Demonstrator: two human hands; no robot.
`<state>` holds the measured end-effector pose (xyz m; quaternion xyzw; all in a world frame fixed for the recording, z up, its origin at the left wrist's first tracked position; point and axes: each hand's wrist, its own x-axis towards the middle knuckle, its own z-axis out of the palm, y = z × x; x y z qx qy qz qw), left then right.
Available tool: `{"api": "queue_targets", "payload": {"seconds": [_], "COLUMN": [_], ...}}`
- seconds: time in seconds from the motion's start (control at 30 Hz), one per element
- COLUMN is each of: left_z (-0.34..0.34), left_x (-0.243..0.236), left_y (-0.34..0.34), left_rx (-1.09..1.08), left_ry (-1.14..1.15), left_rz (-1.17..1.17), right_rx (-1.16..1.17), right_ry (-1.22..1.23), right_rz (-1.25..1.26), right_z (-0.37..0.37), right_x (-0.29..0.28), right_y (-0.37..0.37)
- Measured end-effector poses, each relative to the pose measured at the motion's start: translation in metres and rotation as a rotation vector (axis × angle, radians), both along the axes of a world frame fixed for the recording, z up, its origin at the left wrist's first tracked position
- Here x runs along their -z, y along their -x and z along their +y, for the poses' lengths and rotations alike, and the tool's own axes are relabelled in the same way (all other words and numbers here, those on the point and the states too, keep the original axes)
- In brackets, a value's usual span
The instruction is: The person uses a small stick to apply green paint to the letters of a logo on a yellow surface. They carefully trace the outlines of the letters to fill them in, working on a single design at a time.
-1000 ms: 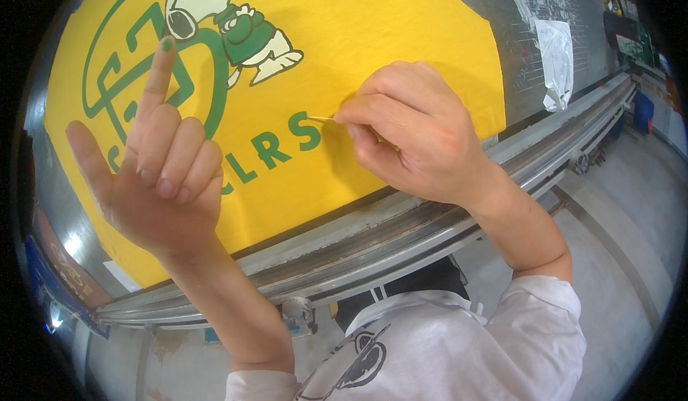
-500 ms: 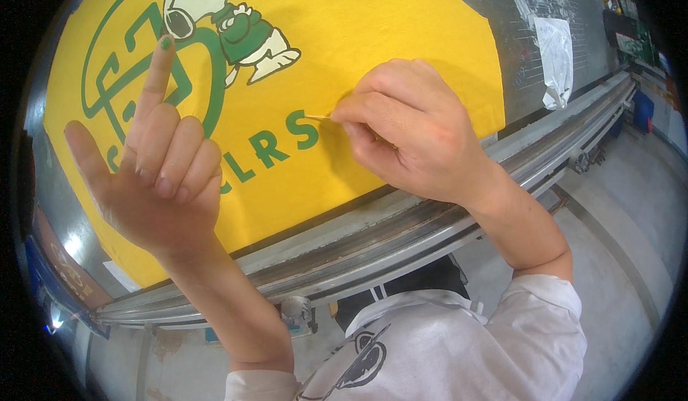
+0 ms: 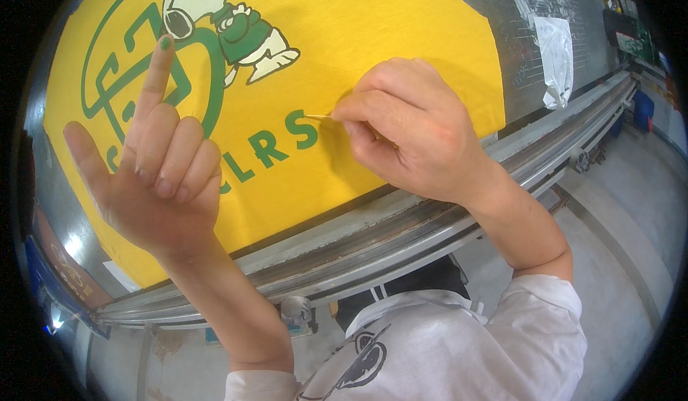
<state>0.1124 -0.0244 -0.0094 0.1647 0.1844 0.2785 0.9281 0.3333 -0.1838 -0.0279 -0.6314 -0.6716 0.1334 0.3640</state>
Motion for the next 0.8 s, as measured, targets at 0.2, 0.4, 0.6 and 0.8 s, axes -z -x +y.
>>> {"api": "queue_targets", "payload": {"seconds": [0.2,0.4,0.6,0.8], "left_z": [0.0001,0.0003,0.0003,0.0007], "left_x": [0.0002,0.0004,0.0008,0.0018], "left_y": [-0.0001,0.0007,0.0013,0.0013], "left_rx": [-0.003,0.003,0.008,0.014], "left_ry": [-0.004,-0.012,-0.015,-0.011], "left_rz": [0.012,0.003,-0.007,-0.017], "right_rx": [0.002,0.006,0.011,0.022], "right_ry": [-0.011,-0.015,-0.007,-0.002], "right_rz": [-0.004,0.007,0.010,0.003], "right_z": [0.0004,0.0011,0.0003,0.0004], "right_x": [0.0015,0.0006,0.0005,0.0008], "right_y": [-0.0003,0.0008,0.0005,0.0004]}}
